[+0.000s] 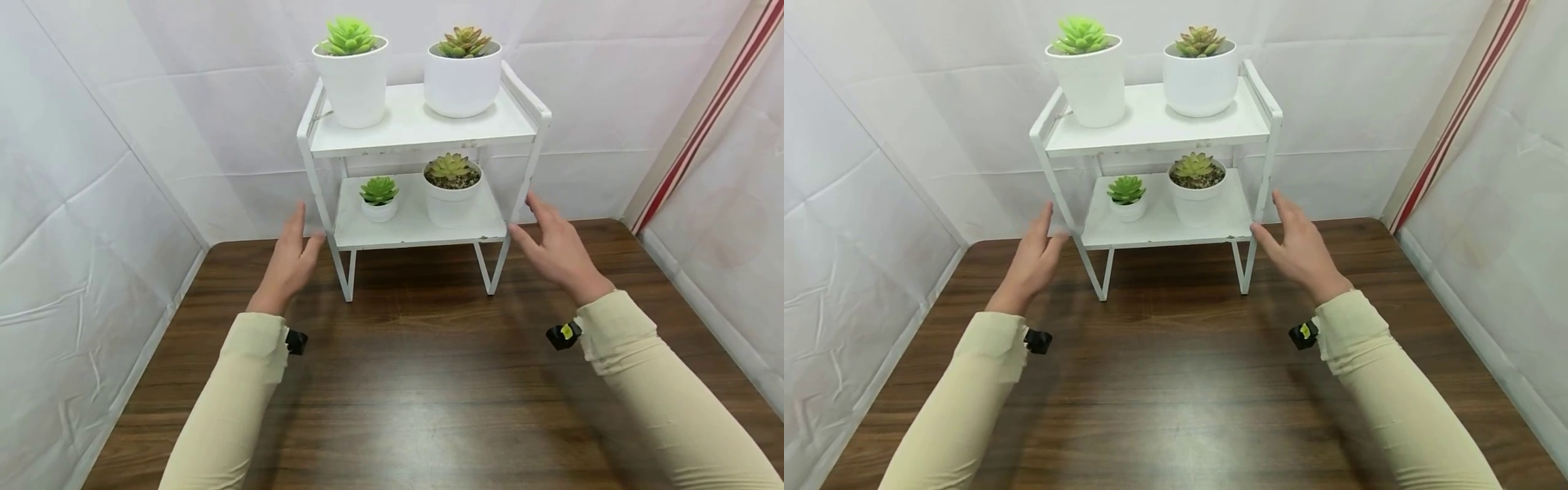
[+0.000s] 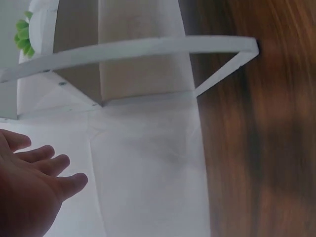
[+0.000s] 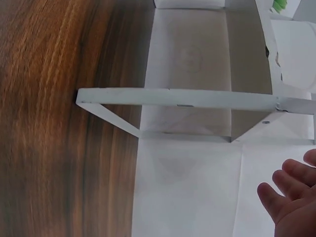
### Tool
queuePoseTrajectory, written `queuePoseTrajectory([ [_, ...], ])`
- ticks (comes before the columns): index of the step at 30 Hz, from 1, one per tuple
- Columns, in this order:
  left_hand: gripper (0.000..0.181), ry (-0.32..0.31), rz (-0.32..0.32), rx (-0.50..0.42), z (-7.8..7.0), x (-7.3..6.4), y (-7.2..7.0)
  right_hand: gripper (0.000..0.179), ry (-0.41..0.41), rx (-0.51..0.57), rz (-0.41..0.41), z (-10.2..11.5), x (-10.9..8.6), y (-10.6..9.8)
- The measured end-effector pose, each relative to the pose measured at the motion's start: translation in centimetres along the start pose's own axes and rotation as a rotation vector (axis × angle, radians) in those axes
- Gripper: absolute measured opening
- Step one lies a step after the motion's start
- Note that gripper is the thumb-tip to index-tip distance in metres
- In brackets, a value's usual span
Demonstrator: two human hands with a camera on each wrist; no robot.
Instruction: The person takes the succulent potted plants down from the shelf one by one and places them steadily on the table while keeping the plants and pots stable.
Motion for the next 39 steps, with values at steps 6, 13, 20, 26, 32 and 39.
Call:
queuePoseTrajectory([
  [6, 0.068, -0.005, -0.009, -0.065, 0.1, -0.2, 1.5, 0.075, 0.016, 0.033, -0.01, 0.2, -0.1, 0.9],
  [13, 0.067, 0.002, -0.058, -0.146, 0.0, 0.0, 2.6, 0.077, 0.035, 0.132, -0.035, 0.5, 0.1, 1.8],
  [20, 0.066, -0.031, -0.081, -0.265, 0.2, 0.0, 3.6, 0.075, 0.04, 0.181, -0.04, 0.4, 0.0, 2.8],
  [26, 0.067, -0.079, -0.095, -0.349, 0.8, -0.1, 4.6, 0.071, 0.049, 0.228, -0.047, 0.6, -0.1, 3.4],
  [32, 0.066, -0.09, -0.11, -0.358, 0.5, -0.1, 5.1, 0.071, 0.064, 0.263, -0.047, 0.7, -0.1, 3.9],
  [39, 0.064, -0.114, -0.107, -0.381, 0.5, -0.1, 5.5, 0.068, 0.085, 0.245, -0.053, 0.8, -0.3, 4.2],
])
Point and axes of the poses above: each hand's wrist, its own x-axis towards the middle knuckle, its own y-axis out of the palm, z = x × y, the point moved 3 cm from there along x, towards the middle knuckle, and after that the axes turned 8 degrees about -x, right-handed, at the moved point
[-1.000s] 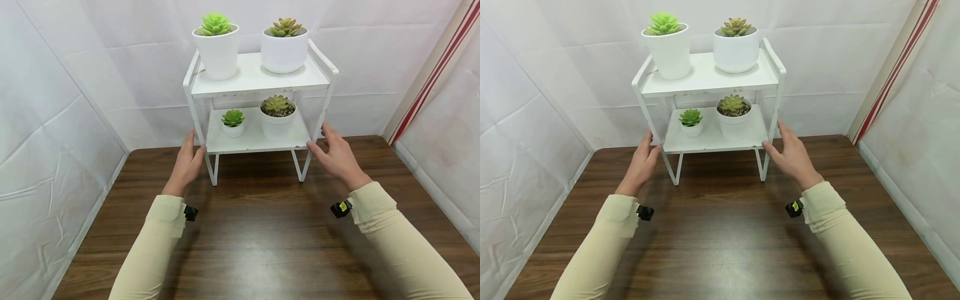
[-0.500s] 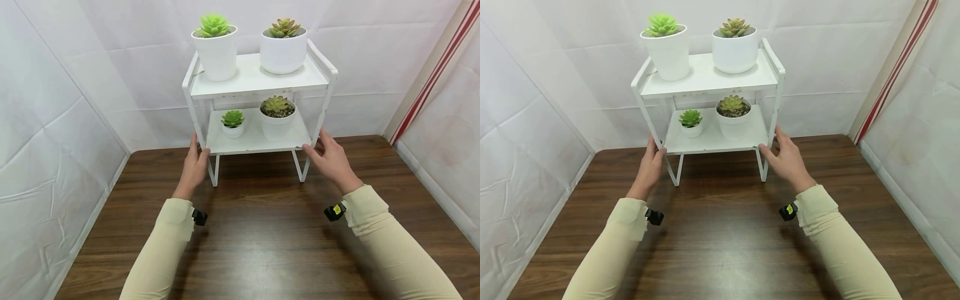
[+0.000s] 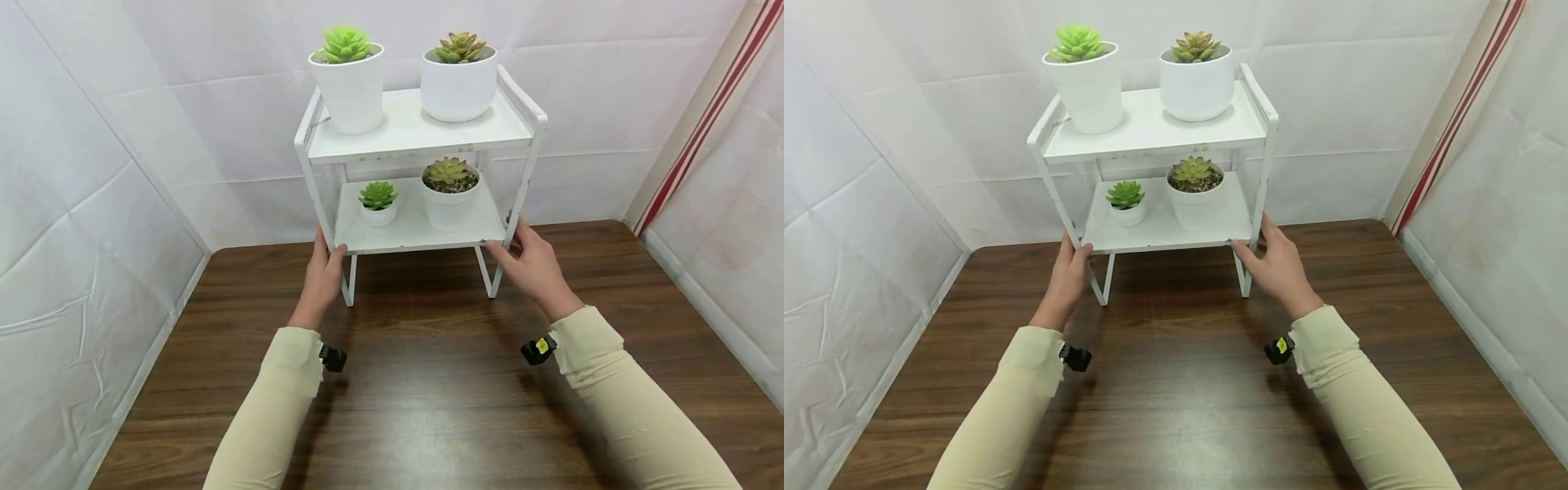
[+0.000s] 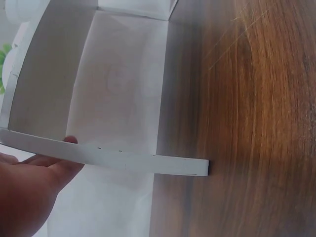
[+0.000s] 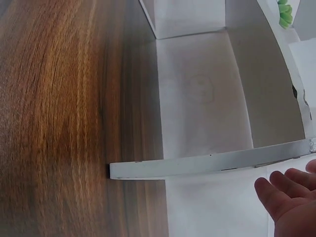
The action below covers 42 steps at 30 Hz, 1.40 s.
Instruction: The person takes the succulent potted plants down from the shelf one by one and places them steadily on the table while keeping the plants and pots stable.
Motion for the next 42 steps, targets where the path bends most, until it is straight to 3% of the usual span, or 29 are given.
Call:
queuePoseTrajectory([
  [11, 0.059, -0.055, 0.036, -0.125, 0.53, 0.03, 0.57, 0.077, 0.014, -0.018, -0.007, 0.24, -0.31, 0.3],
  [28, 0.076, -0.096, 0.058, -0.092, 0.63, 0.03, 0.65, 0.081, 0.025, -0.018, -0.025, 0.11, -0.47, 0.75],
  [42, 0.08, -0.08, 0.045, -0.058, 0.9, 0.2, 0.63, 0.082, 0.045, -0.027, -0.033, 0.21, -0.52, 0.74],
])
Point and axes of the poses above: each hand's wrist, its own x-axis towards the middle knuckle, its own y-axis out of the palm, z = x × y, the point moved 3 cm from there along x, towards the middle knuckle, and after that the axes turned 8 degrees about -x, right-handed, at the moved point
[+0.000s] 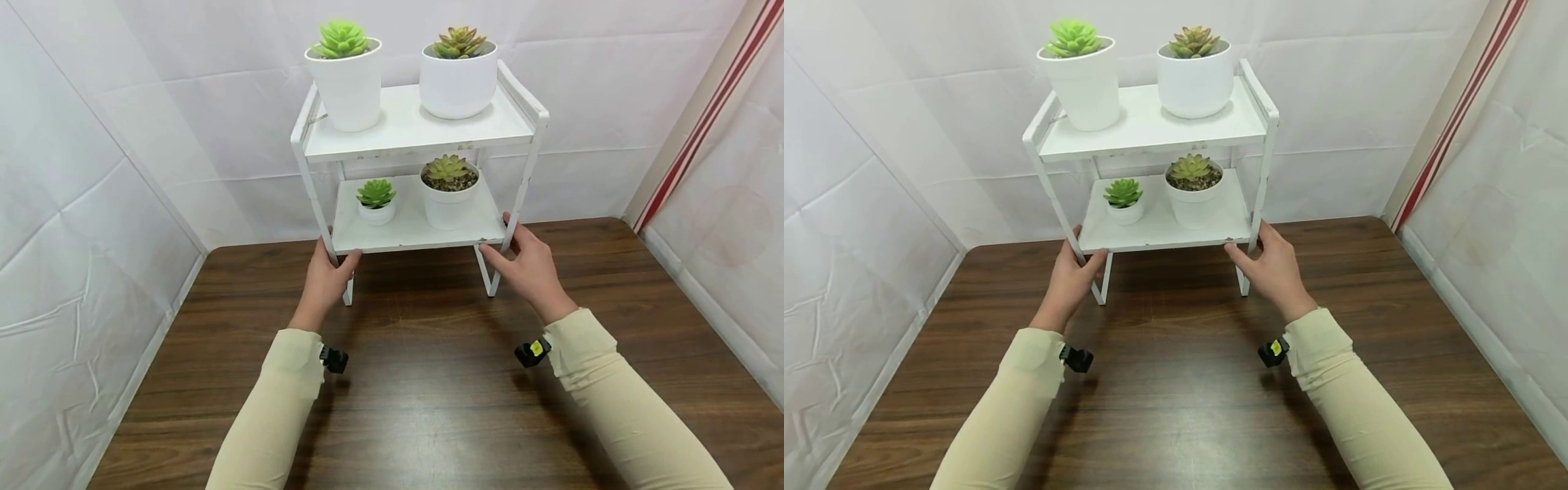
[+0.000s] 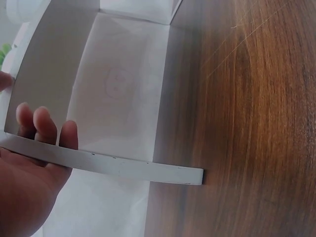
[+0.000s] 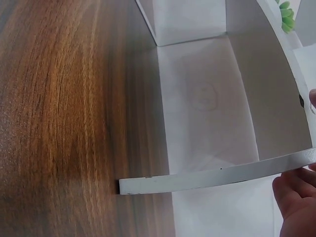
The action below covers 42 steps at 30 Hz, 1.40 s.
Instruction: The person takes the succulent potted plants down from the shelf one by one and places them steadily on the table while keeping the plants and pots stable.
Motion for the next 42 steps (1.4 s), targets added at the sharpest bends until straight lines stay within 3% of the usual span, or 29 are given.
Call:
queuePoseTrajectory([
  [8, 0.072, -0.026, 0.009, -0.02, -0.1, 0.1, 0.0, 0.081, 0.006, 0.023, 0.0, 0.1, -0.3, -0.1],
  [14, 0.076, -0.037, 0.021, -0.022, 0.0, 0.2, 0.0, 0.077, -0.004, 0.026, -0.009, 0.1, -0.5, -0.2],
  [29, 0.078, 0.022, 0.008, -0.018, 0.3, 0.1, 0.1, 0.073, -0.059, 0.111, -0.037, 0.6, -1.2, -1.1],
  [42, 0.078, -0.016, 0.027, -0.025, -0.3, -0.1, 0.0, 0.075, -0.071, 0.107, -0.037, 1.3, -2.1, -1.8],
])
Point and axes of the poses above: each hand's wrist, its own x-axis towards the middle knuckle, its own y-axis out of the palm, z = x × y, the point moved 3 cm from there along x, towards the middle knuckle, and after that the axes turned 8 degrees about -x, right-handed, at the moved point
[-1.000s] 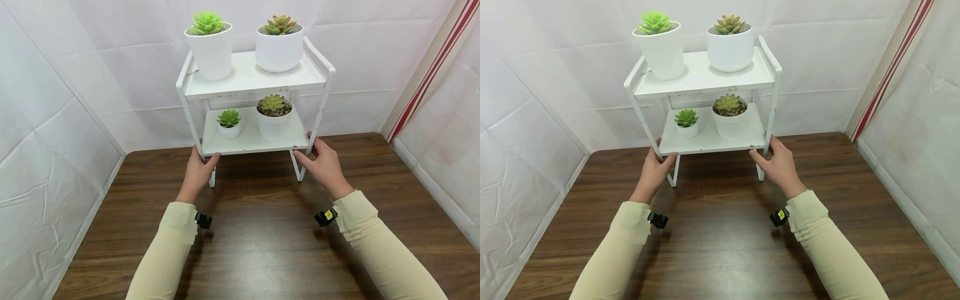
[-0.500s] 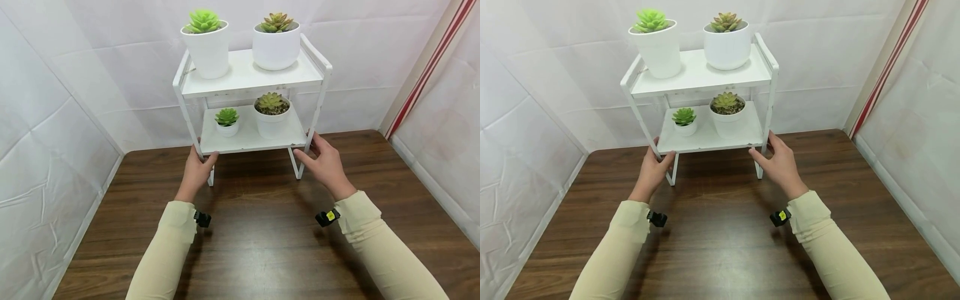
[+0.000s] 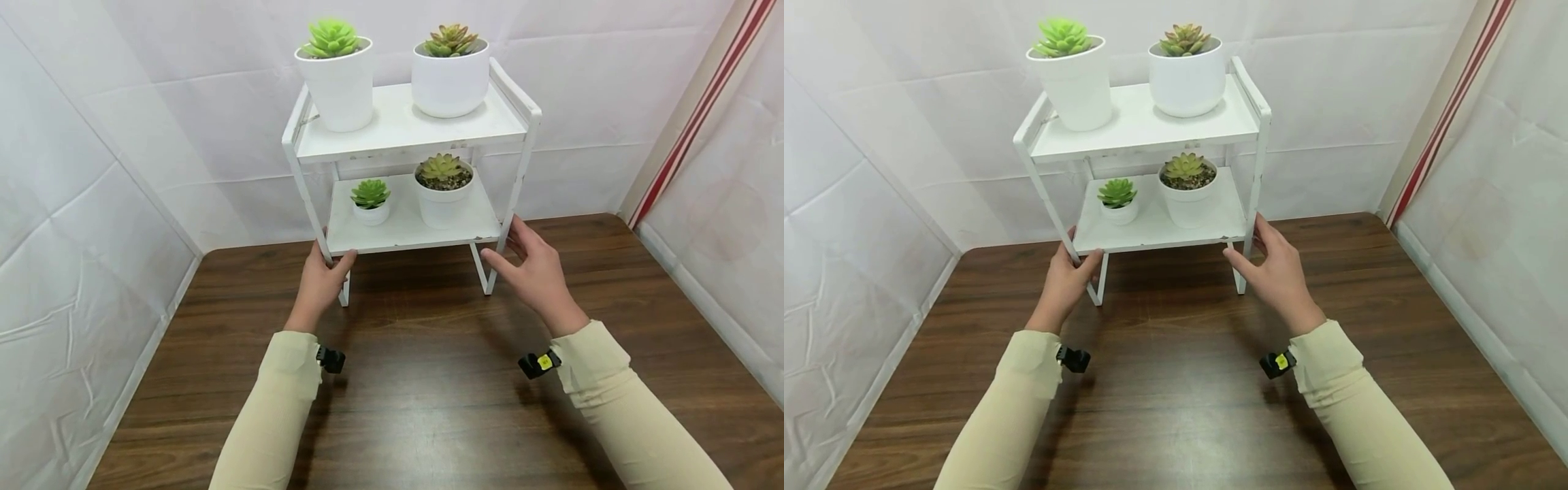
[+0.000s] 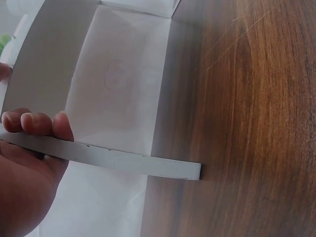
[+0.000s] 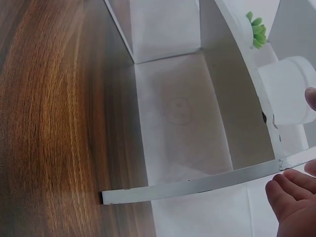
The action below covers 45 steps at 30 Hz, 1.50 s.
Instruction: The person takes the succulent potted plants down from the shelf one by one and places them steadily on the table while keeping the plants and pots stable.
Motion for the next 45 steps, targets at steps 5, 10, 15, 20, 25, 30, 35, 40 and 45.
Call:
queuePoseTrajectory([
  [5, 0.078, 0.006, -0.012, 0.0, 0.6, 0.2, 0.0, 0.077, -0.001, -0.022, 0.001, 0.0, -0.3, -0.2],
  [10, 0.078, 0.02, -0.009, -0.004, 0.7, 0.2, 0.1, 0.079, 0.003, -0.029, 0.001, 0.3, -0.6, -0.5],
  [15, 0.079, 0.013, -0.009, -0.008, 0.7, 0.2, 0.0, 0.081, 0.017, -0.041, 0.009, 0.6, -0.9, -0.7],
  [20, 0.077, 0.028, -0.007, 0.0, 0.6, 0.3, 0.0, 0.082, -0.002, -0.066, -0.009, 1.0, -1.3, -1.0],
  [25, 0.078, 0.021, -0.012, -0.001, 0.6, 0.3, 0.1, 0.081, -0.054, -0.102, -0.035, 1.5, -1.8, -1.2],
  [30, 0.076, 0.021, -0.016, -0.011, 0.6, 0.3, 0.1, 0.079, -0.105, -0.119, -0.069, 2.1, -2.4, -1.4],
  [35, 0.075, 0.021, -0.021, -0.02, 0.6, 0.4, 0.1, 0.078, -0.144, -0.107, -0.104, 2.8, -2.7, -1.4],
  [40, 0.075, 0.019, -0.02, -0.017, 0.7, 0.5, 0.1, 0.08, -0.154, -0.088, -0.099, 3.5, -2.7, -1.3],
  [45, 0.076, 0.032, -0.018, -0.006, 0.9, 0.5, 0.1, 0.081, -0.168, -0.078, -0.088, 4.1, -2.5, -1.1],
])
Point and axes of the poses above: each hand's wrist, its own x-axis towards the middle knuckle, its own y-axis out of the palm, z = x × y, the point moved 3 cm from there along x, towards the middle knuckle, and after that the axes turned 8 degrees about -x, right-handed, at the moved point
